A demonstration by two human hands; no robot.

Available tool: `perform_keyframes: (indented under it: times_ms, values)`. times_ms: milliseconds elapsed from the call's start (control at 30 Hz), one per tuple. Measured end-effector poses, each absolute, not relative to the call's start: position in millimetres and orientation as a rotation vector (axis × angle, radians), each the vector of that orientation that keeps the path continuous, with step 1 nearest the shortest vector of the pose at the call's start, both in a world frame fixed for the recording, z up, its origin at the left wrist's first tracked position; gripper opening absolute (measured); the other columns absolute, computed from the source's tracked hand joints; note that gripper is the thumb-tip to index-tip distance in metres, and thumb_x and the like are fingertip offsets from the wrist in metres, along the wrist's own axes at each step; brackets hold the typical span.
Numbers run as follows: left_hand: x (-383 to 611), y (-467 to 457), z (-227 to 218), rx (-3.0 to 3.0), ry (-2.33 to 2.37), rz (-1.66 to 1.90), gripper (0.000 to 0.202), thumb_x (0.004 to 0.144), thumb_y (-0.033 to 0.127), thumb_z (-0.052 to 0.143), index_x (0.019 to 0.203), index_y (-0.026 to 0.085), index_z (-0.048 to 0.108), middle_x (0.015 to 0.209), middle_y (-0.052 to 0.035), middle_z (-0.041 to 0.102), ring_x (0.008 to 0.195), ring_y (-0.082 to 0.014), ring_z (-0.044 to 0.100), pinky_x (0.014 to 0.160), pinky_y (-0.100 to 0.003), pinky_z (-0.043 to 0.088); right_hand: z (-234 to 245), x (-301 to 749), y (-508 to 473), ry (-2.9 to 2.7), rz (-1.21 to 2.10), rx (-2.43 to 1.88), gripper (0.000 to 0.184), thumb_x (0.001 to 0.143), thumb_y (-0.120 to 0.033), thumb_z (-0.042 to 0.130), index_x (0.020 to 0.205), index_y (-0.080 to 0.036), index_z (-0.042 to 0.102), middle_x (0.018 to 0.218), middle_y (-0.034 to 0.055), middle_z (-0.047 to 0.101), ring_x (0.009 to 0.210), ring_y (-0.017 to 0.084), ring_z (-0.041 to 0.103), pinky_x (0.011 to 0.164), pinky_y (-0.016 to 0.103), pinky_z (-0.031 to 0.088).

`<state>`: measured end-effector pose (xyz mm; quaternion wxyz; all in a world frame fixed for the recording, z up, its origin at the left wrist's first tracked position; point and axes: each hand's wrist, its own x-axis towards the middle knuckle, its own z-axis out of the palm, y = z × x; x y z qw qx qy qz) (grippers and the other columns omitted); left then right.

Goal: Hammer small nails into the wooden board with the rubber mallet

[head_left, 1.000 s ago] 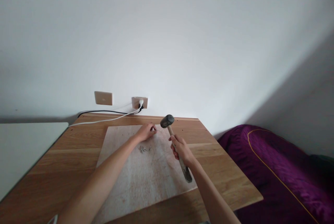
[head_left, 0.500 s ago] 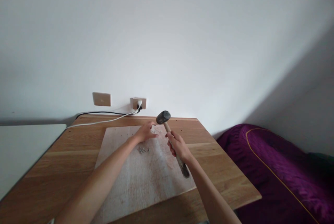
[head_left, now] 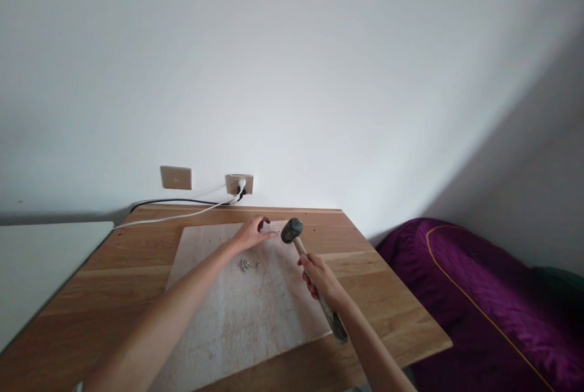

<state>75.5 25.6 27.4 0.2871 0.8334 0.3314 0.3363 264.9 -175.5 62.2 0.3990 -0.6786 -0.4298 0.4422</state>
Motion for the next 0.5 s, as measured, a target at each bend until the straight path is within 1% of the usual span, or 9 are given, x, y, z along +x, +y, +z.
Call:
perform_keyframes:
  times_ms: [67,133,200,267,367,500]
  values:
    - [69,22,38,2.267,0.830,0.878,0.039,0.085,0.052,0.066,0.101,0.017,0.067,0.077,0.0000,0.062,0.072,-0.0174,0.058,0.068,-0.027,0.044,54,267,-178,-1.104,1.122,-1.763,0.044,0.084,-0.066,0.052,0.091,-0.023,0.051,0.051,-0.0119,0.044,0.032,0.006,0.035,0.032,0.018,0.025]
    - [59,18,52,2.323,0.737,0.787,0.029,0.089,0.044,0.061,0.096,0.017,0.069,0.075,-0.0010,0.064,0.070,-0.0172,0.060,0.068,-0.027,0.044,48,268,-179,-1.082,1.142,-1.763,0.043,0.084,-0.066,0.051,0.092,-0.023,0.051,0.051,-0.0121,0.043,0.032,0.006,0.034,0.032,0.018,0.025]
    - [49,11,66,2.379,0.590,0.650,0.017,0.086,0.033,0.062,0.089,0.018,0.070,0.078,-0.0026,0.069,0.072,-0.0168,0.062,0.070,-0.026,0.045,45,269,-179,-1.039,1.171,-1.739,0.042,0.084,-0.065,0.050,0.093,-0.024,0.050,0.051,-0.0127,0.043,0.032,0.006,0.033,0.032,0.018,0.025]
    - [41,3,78,2.449,0.480,0.493,0.008,0.079,0.022,0.064,0.082,0.019,0.070,0.078,-0.0020,0.069,0.070,-0.0158,0.062,0.068,-0.025,0.044,45,270,-179,-0.988,1.206,-1.712,0.042,0.084,-0.065,0.050,0.093,-0.024,0.049,0.051,-0.0131,0.042,0.031,0.006,0.031,0.031,0.018,0.024]
    - [35,-10,83,2.488,0.441,0.310,0.016,0.068,0.012,0.065,0.079,0.021,0.072,0.075,0.0004,0.068,0.066,-0.0155,0.060,0.063,-0.025,0.043,47,271,-179,-0.936,1.235,-1.676,0.044,0.082,-0.067,0.051,0.093,-0.024,0.048,0.051,-0.0131,0.042,0.031,0.006,0.031,0.031,0.019,0.023]
    - [36,-16,77,2.351,0.457,0.160,0.026,0.060,0.015,0.074,0.085,0.024,0.074,0.071,0.0036,0.067,0.065,-0.0171,0.061,0.059,-0.025,0.044,45,270,-182,-0.946,1.206,-1.674,0.047,0.080,-0.070,0.051,0.093,-0.025,0.048,0.051,-0.0127,0.043,0.032,0.006,0.032,0.032,0.019,0.022]
